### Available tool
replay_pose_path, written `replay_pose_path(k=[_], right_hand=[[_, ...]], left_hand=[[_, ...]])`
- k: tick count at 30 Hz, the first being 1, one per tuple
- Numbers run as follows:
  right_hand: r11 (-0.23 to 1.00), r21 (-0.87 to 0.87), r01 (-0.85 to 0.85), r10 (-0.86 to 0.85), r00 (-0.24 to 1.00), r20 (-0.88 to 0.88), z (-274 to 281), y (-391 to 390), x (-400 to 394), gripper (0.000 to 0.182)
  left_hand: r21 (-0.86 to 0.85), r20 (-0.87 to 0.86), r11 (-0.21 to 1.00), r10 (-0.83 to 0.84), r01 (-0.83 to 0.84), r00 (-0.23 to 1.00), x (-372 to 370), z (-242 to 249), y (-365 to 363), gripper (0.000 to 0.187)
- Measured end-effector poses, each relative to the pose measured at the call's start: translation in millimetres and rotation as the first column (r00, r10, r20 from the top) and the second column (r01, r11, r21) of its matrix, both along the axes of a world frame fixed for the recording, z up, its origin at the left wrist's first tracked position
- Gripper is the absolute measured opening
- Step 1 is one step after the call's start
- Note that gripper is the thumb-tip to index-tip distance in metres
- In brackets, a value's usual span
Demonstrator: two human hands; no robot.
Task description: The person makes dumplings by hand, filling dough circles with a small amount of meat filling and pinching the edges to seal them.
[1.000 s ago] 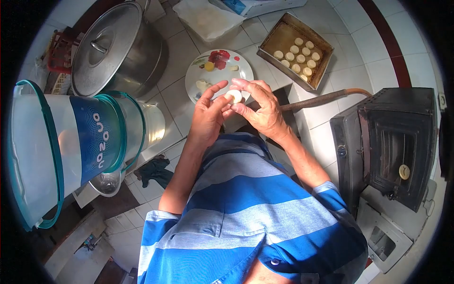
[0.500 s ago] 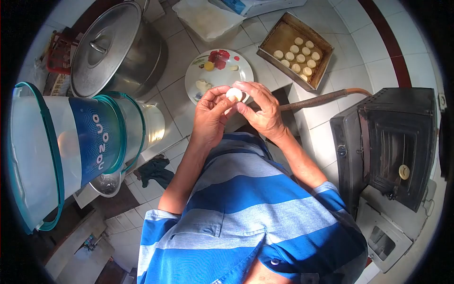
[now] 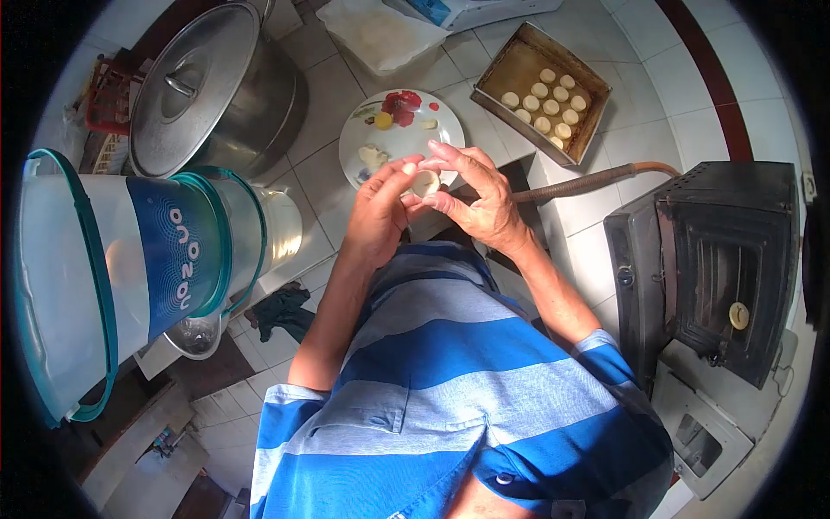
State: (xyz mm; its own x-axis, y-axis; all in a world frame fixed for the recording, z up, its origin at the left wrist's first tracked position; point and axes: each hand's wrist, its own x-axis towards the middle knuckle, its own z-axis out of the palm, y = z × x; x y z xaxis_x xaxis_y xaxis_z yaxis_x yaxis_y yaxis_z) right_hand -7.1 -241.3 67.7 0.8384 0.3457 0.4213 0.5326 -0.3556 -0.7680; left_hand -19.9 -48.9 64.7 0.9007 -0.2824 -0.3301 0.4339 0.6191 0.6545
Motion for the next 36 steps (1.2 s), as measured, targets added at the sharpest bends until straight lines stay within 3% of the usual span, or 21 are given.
replay_pose_path(k=[2, 4, 8, 10, 13, 14, 16, 20, 23, 25, 28, 36], right_hand=[[1.000, 0.015, 0.008, -0.009, 0.999, 0.034, -5, -1, 3, 0.057], [0.996, -0.073, 0.058, -0.032, 0.947, 0.320, -8, -3, 6, 0.053], [0.991, -0.108, 0.078, -0.033, 0.928, 0.372, -1, -2, 4, 0.053], [0.999, 0.008, 0.049, -0.050, 0.989, 0.139, 7, 3, -2, 0.062], [0.998, -0.055, 0.022, -0.015, 0.993, 0.120, -1, -1, 2, 0.066], [0.998, -0.055, 0.022, -0.016, 0.993, 0.120, -1, -1, 1, 0.066], [0.999, 0.004, 0.042, -0.042, 0.997, -0.067, 0, -1, -1, 0.063], [0.998, 0.048, 0.041, -0.040, 0.999, -0.033, 7, 4, 1, 0.066], [0.988, 0.118, 0.095, -0.081, 0.990, -0.117, 17, 6, 0, 0.068], [0.983, 0.131, 0.126, -0.080, 0.947, -0.310, 19, 5, 1, 0.067], [0.966, 0.177, 0.190, -0.131, 0.945, -0.300, 13, 11, 2, 0.057], [0.971, 0.141, 0.194, -0.152, 0.953, -0.262, 11, 12, 2, 0.054]], left_hand=[[-0.099, -0.006, 0.993, -0.067, 0.066, 0.998, 0, -4, 2, 0.028], [-0.034, 0.038, 0.999, -0.027, 0.029, 0.999, -2, -10, 1, 0.026], [-0.107, 0.032, 0.994, -0.028, 0.031, 0.999, 0, -16, 5, 0.027], [0.060, 0.064, 0.998, -0.032, 0.028, 0.997, 1, -18, 4, 0.031], [0.085, 0.026, 0.996, 0.010, -0.012, 1.000, -1, -5, -2, 0.033], [0.085, 0.025, 0.996, 0.009, -0.012, 1.000, 0, -3, 0, 0.033], [-0.134, -0.042, 0.988, -0.078, 0.072, 0.996, 3, -2, 6, 0.034], [-0.036, -0.028, 0.997, -0.064, 0.063, 0.998, 0, -17, 4, 0.035], [-0.086, -0.037, 0.996, -0.014, 0.011, 0.999, -2, -19, 4, 0.033], [-0.031, -0.018, 0.999, 0.033, -0.034, 0.999, -1, -17, 1, 0.031], [-0.016, 0.000, 0.999, 0.042, -0.042, 0.999, -2, -17, -1, 0.028], [0.047, 0.038, 0.998, 0.036, -0.038, 0.999, -3, -16, -3, 0.026]])
